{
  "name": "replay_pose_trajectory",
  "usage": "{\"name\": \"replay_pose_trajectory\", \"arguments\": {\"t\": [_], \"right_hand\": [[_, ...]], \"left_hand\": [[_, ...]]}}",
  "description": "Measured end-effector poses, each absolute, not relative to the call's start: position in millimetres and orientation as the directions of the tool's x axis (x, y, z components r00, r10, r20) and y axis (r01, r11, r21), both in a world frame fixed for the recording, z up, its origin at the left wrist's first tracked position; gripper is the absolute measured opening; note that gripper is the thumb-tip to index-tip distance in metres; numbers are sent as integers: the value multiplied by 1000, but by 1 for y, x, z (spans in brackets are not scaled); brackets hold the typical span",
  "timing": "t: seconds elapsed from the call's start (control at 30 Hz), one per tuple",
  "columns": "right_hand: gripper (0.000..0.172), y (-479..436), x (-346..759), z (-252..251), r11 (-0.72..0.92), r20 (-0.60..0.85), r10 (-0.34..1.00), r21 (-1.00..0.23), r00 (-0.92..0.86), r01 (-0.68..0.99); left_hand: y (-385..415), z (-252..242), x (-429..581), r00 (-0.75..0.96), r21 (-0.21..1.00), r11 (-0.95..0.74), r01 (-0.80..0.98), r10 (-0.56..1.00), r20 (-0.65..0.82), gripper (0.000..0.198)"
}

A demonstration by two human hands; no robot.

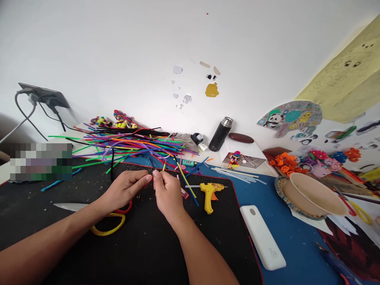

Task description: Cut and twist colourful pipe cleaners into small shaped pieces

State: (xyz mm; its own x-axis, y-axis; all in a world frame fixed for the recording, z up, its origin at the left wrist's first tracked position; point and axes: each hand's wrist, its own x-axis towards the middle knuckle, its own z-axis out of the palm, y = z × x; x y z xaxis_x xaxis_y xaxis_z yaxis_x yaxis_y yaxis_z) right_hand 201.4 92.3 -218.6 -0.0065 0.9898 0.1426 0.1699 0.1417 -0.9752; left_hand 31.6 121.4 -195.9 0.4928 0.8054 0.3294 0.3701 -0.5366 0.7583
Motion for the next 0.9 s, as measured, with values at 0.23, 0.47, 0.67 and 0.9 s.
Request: {"name": "replay_pose_trajectory", "arguments": {"t": [0.23,0.47,0.67,0.9], "right_hand": [[56,90,197,-216,128,129,992,-986,-2,104],[60,94,193,-217,53,55,998,-996,-36,-73],[60,97,197,-218,60,60,998,-998,-6,3],[58,97,202,-224,114,115,993,-977,-8,182]], "left_hand": [[118,-195,36,504,908,-344,239,843,187,55],[121,-198,31,522,728,-583,361,773,361,47],[126,-201,30,513,760,-515,397,811,282,45],[127,-190,21,604,423,-775,470,632,486,26]]}}
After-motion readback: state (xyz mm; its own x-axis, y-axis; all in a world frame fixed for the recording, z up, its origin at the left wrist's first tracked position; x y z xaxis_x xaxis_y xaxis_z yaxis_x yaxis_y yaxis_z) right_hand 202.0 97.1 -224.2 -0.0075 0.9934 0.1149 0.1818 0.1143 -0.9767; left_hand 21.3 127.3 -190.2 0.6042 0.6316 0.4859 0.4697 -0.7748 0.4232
